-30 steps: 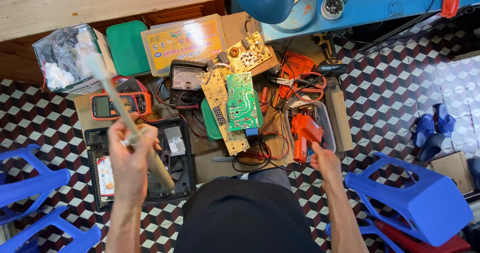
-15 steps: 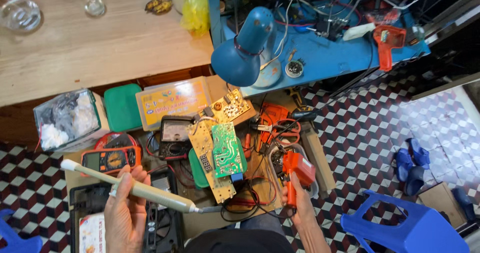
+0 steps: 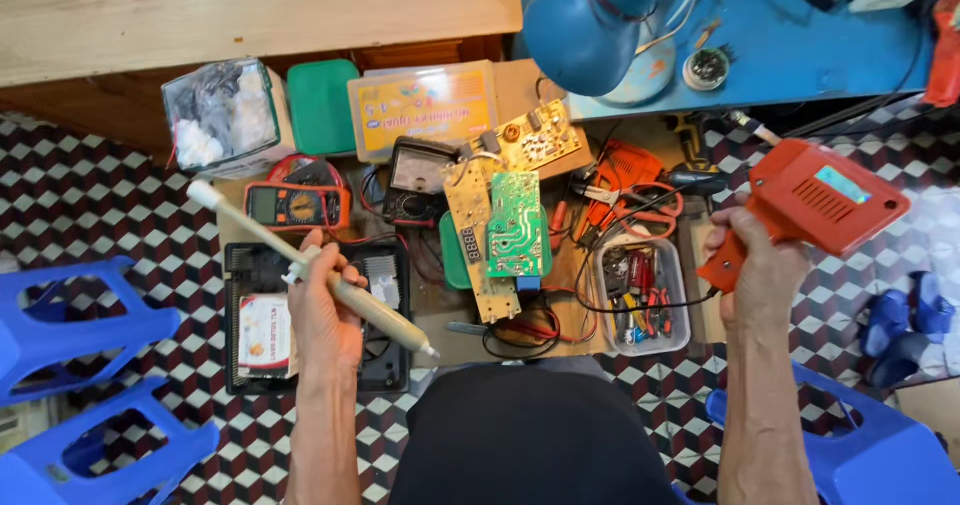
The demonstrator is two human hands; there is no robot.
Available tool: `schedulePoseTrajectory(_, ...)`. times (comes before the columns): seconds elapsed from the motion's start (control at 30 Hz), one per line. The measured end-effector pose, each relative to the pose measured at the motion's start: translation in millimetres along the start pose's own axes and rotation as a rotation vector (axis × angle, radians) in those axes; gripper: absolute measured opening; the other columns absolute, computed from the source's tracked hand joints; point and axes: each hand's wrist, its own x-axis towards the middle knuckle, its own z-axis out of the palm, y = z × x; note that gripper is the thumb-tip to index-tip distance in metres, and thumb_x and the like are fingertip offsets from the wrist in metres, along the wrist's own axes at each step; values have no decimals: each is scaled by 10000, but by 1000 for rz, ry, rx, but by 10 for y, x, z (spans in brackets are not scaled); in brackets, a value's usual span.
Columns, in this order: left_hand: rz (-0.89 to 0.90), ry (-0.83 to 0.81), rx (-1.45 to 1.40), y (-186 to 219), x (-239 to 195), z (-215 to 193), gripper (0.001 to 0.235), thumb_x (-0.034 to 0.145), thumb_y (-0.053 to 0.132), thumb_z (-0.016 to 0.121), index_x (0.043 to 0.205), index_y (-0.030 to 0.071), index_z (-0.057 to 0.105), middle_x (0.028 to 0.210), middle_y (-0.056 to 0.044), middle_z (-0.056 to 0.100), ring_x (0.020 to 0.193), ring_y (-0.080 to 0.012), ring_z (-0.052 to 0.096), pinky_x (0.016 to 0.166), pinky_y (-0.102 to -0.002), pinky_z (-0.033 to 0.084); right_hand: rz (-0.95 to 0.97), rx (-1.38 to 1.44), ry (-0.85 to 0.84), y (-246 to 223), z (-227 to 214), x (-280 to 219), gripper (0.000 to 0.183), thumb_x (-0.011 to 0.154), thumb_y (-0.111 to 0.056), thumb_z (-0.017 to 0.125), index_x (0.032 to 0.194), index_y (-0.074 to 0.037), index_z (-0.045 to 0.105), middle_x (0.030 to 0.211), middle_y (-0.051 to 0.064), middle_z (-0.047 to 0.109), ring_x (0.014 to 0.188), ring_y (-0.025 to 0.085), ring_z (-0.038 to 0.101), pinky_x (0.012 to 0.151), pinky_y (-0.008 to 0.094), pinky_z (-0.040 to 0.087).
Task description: The person uses a heat gun and a soldering iron to work on a green circuit board. They repeatedly heat specific areas of the board, inspect it, and adjust components while handling the tools and board throughout the clip.
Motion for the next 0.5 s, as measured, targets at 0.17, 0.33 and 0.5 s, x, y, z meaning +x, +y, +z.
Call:
schedulePoseTrajectory(0.17, 75, -83, 595, -223, -242, 213, 321, 892, 189, 782, 1184, 89, 693, 734, 49, 566, 593, -49, 489, 512, -217, 392, -153, -110, 3, 99, -85, 93, 191, 1027, 22, 675, 1208, 31, 614, 1066, 113, 685, 799, 188, 683, 724, 317, 607)
schedulePoseTrajectory(0.33, 49, -128, 717, -676, -213, 260, 218, 848, 245, 814, 972, 84, 735, 740, 54, 654, 633, -33, 577, 553, -196, 460, -187, -103, -15, 230, -214, 207, 158, 1081, 21, 681, 1228, 47, 628, 1065, 145, 723, 818, 189, 715, 772, 335, 647)
schedulePoseTrajectory(0.5, 86, -38, 686, -1001, -95, 237, 188, 838, 229, 822, 916, 100, 709, 719, 57, 657, 603, -43, 562, 557, -207, 437, -142, -86, 19, 270, -375, 370, 194, 1105, -60, 713, 1270, 19, 648, 1044, 126, 732, 788, 169, 703, 729, 331, 648)
